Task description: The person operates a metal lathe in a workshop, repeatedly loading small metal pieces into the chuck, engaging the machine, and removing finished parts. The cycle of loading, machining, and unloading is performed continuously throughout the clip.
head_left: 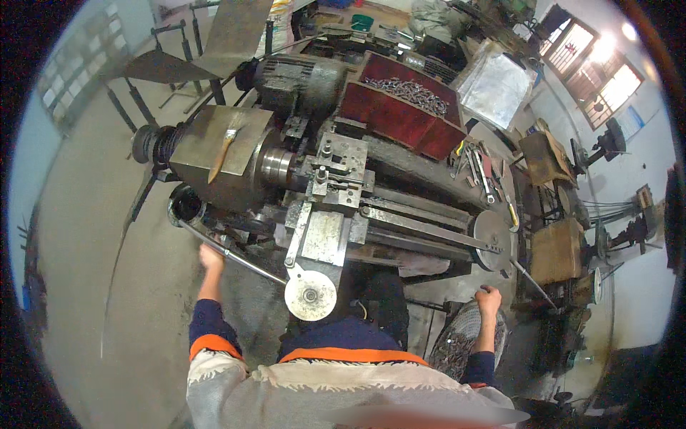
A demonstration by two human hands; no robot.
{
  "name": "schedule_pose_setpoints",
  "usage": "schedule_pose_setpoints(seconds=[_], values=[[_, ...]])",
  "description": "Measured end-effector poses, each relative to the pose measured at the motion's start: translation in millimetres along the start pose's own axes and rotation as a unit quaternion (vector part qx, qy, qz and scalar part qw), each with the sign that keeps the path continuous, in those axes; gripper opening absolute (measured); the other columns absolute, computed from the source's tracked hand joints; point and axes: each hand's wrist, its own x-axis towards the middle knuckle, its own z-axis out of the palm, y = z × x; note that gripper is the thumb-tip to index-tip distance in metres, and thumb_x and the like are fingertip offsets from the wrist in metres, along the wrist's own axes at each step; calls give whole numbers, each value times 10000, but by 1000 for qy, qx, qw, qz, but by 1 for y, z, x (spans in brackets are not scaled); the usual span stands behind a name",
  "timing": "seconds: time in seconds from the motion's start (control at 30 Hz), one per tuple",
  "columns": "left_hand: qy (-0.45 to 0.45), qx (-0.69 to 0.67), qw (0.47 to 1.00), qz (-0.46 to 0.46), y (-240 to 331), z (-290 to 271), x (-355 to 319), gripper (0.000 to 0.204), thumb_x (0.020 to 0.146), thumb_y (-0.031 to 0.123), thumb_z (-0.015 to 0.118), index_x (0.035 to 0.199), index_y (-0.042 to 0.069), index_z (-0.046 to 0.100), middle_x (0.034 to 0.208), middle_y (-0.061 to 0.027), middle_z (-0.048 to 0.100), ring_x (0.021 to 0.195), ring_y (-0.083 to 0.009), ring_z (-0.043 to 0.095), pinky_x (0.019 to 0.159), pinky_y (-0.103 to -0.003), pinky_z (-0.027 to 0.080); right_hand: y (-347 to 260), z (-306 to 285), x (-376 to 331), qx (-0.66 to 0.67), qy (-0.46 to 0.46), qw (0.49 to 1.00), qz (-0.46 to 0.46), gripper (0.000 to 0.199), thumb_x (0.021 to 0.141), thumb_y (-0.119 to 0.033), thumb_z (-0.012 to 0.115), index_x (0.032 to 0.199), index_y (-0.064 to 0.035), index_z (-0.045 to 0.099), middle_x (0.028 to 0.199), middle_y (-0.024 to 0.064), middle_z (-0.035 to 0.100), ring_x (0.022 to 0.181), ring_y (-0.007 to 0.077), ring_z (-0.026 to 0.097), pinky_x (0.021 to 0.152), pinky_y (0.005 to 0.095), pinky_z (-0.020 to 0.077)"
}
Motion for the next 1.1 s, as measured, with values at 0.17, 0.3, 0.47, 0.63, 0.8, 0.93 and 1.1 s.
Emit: schedule_pose_setpoints(seconds=[0.17, 0.3, 0.47, 0.63, 0.8, 0.93, 1.1], values=[[-147, -92, 982, 74, 38, -23, 1, 283, 787, 304, 552, 849, 31, 599, 821, -163, 638, 811, -378, 604, 693, -421, 487, 1, -1, 4, 25, 90, 991, -98, 365, 573, -162, 573, 897, -32, 682, 779, 232, 623, 794, 332, 625, 747, 373, 475], [-199, 153, 953, 166, -13, -51, 27, 175, 747, 229, 567, 817, 82, 632, 834, -160, 644, 831, -336, 616, 733, -434, 487, -68, -36, 25, 37, 49, 990, -129, 350, 583, -150, 613, 904, -24, 672, 898, 205, 640, 854, 340, 615, 778, 367, 471], [-233, 103, 961, 104, -2, -79, 24, 260, 770, 287, 592, 918, 75, 613, 926, -173, 632, 900, -337, 600, 766, -425, 479, -201, -50, 36, 115, 55, 929, -348, 354, 600, -118, 642, 946, -47, 658, 909, 163, 646, 865, 308, 619, 786, 348, 479], [-179, -22, 976, 125, -25, -153, 54, 419, 731, 248, 642, 1110, 81, 580, 799, -166, 625, 768, -313, 607, 688, -406, 472, -378, -40, -9, 228, -21, 754, -616, 358, 571, -119, 608, 915, -27, 642, 852, 142, 613, 793, 292, 574, 737, 344, 463], [92, 29, 989, 112, -21, -315, 70, 297, 858, 277, 538, 1063, 71, 597, 807, -159, 635, 733, -302, 622, 623, -396, 475, -498, 5, -68, 85, -43, 678, -729, 277, 528, -207, 623, 766, -75, 674, 856, 78, 632, 765, 290, 513, 705, 363, 443], [71, 154, 985, 36, -109, -313, 58, 471, 807, 410, 570, 1126, 64, 565, 868, -166, 646, 797, -336, 625, 703, -417, 491, -532, 39, -91, -59, -88, 721, -685, 244, 529, -241, 620, 691, -69, 682, 750, 110, 635, 801, 299, 549, 738, 374, 459], [30, 178, 983, -16, -4, -298, -34, 499, 747, 437, 622, 1042, 38, 572, 846, -191, 637, 811, -375, 616, 721, -454, 485, -532, 31, -93, -57, -85, 735, -670, 245, 540, -241, 615, 679, -49, 678, 699, 142, 628, 814, 302, 579, 759, 366, 461]])
